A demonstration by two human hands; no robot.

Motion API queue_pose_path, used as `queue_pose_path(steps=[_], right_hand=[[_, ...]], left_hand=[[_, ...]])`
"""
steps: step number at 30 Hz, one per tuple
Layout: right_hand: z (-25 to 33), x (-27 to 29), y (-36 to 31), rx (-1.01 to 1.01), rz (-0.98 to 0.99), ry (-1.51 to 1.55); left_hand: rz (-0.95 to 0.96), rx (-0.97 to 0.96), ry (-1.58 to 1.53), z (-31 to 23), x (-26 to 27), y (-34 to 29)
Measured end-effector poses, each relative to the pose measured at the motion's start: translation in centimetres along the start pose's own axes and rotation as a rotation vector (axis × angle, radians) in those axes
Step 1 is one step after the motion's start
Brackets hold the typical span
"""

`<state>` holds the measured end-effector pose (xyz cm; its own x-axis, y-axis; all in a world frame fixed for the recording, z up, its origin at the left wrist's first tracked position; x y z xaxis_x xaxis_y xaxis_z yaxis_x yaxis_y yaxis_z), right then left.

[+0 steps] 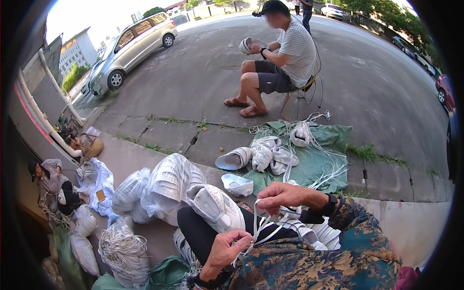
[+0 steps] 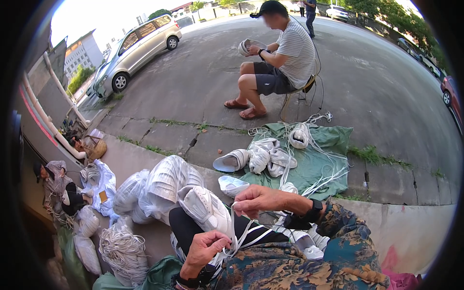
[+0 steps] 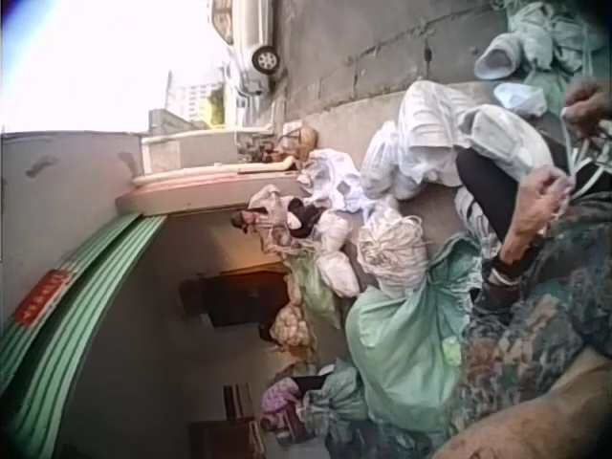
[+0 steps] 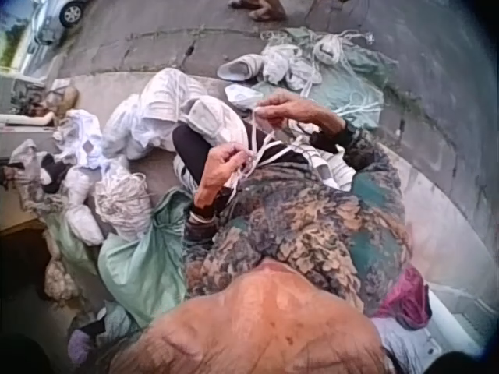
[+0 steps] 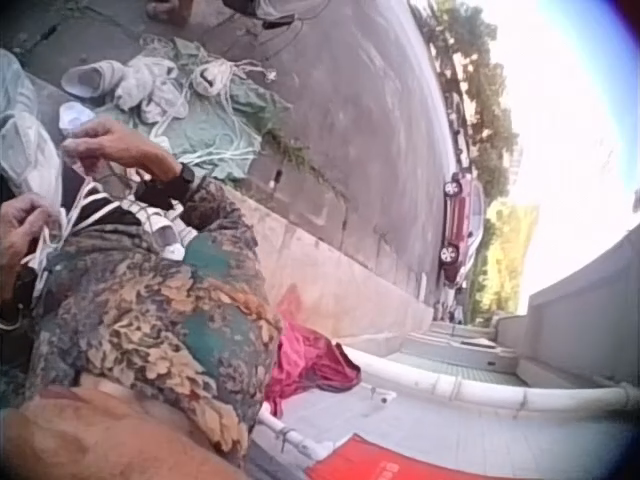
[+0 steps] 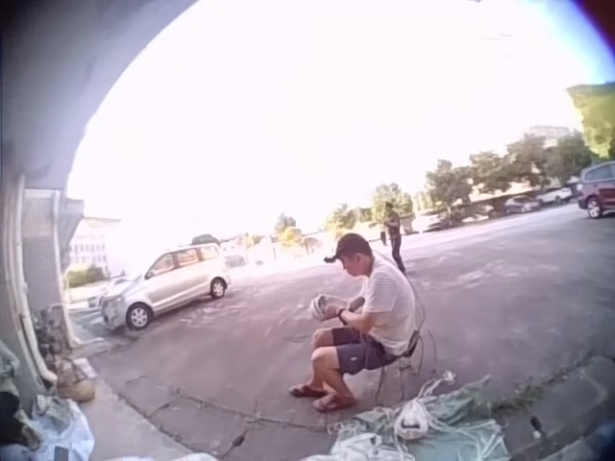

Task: Lacing white athletic shoes manually as part of a production or finishing process.

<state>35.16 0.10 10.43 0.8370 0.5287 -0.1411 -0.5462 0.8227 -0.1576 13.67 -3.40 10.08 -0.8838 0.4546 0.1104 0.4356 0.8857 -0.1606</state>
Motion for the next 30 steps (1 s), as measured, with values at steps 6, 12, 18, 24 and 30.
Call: queue_pose_path(steps=[6, 12, 18, 24, 30], right_hand=[[0.3, 1.4, 0.1, -0.110, -0.135, 0.014], [1.6, 1.3, 2.2, -0.116, -0.053, -0.133], [0.9, 8.5, 0.6, -0.128, -0.347, -0.009], [1.5, 10.6, 0.3, -0.079, -0.356, 0.234], [4.7, 19.9, -0.7, 0.225, -0.678, 0.614]], left_hand=[[-0.184, -0.321, -0.216, -2.1, 2.1, 1.6], [0.113, 0.034, -0.143, 0.7, 0.3, 2.0], [-0.123, 0.045, -0.408, 0.9, 7.1, -1.0], [-0.231, -0.294, -0.971, 1.7, 14.4, -3.9], [-0.311, -0.297, -1.030, 3.0, 16.8, -6.2]])
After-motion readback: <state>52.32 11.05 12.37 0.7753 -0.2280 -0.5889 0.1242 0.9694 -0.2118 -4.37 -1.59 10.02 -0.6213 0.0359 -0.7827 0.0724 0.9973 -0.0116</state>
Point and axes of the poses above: each hand's wrist, its own y-axis towards the middle knuckle, its own x-axis out of the back of the hand, z = x × y, the point moved 3 cm from there along y, towards the middle knuckle, and after that the axes turned 14 degrees about -z, right-handed, at the moved point
